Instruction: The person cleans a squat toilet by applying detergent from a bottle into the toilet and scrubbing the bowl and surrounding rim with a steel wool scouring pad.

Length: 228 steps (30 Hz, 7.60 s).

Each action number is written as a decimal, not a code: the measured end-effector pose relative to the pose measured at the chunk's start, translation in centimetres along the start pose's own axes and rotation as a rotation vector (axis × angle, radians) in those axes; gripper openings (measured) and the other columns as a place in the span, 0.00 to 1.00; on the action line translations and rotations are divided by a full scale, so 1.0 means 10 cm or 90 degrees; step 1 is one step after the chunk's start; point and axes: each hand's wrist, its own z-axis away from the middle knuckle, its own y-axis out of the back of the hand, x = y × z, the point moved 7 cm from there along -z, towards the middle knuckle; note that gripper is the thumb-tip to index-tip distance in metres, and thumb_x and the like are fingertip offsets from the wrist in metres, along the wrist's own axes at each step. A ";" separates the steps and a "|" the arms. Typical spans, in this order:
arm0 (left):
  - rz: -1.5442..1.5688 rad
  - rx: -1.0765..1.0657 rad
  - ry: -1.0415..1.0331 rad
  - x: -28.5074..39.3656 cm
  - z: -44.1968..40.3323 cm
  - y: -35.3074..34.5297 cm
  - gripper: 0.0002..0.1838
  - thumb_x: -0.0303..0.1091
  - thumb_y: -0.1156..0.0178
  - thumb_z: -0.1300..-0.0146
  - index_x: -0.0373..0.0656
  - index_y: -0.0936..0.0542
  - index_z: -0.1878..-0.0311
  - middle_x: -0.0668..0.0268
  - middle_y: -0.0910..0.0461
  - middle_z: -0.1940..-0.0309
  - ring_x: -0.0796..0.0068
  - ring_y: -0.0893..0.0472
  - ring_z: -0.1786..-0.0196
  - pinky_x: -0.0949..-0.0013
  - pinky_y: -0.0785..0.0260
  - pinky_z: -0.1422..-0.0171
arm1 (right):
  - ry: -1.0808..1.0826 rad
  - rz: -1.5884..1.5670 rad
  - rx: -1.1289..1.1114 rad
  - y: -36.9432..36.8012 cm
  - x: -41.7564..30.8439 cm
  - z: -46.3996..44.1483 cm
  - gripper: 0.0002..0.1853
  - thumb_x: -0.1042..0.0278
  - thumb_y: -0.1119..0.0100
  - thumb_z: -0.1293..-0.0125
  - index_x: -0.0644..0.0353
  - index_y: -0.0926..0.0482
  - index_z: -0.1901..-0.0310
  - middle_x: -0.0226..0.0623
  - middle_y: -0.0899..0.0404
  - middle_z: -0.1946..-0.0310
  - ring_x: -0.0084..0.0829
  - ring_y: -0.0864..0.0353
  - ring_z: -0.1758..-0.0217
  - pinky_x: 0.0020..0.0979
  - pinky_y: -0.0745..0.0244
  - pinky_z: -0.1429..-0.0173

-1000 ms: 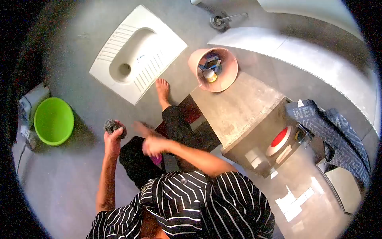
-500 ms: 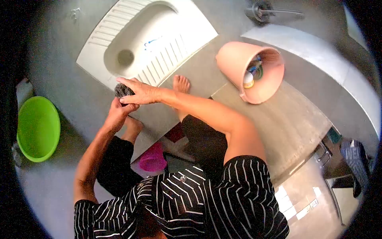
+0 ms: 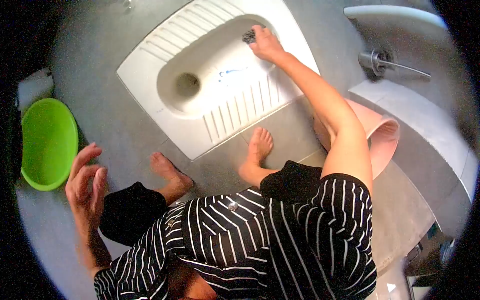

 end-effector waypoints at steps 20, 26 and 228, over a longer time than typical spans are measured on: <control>-0.094 -0.017 -0.109 0.29 -0.23 0.20 0.17 0.24 0.31 0.57 0.35 0.23 0.62 0.52 0.22 0.53 0.49 0.22 0.46 0.48 0.31 0.39 | 0.053 0.066 -0.166 -2.01 -1.33 0.45 0.12 0.68 0.53 0.35 0.60 0.24 0.54 0.50 0.26 0.54 0.49 0.24 0.53 0.48 0.25 0.51; -0.099 -0.050 -0.148 0.34 -0.19 0.30 0.17 0.29 0.30 0.54 0.33 0.22 0.60 0.51 0.21 0.56 0.48 0.21 0.50 0.46 0.30 0.42 | -0.013 0.029 0.070 -1.25 -0.75 -0.02 0.18 0.63 0.46 0.41 0.53 0.25 0.48 0.50 0.27 0.59 0.50 0.27 0.53 0.47 0.30 0.47; -0.183 -0.122 -0.175 0.61 0.14 0.54 0.22 0.27 0.33 0.54 0.35 0.25 0.53 0.54 0.25 0.51 0.51 0.25 0.44 0.50 0.34 0.37 | -0.127 0.003 0.246 1.33 -0.36 -1.27 0.17 0.56 0.51 0.36 0.46 0.20 0.49 0.44 0.23 0.51 0.47 0.23 0.49 0.44 0.27 0.46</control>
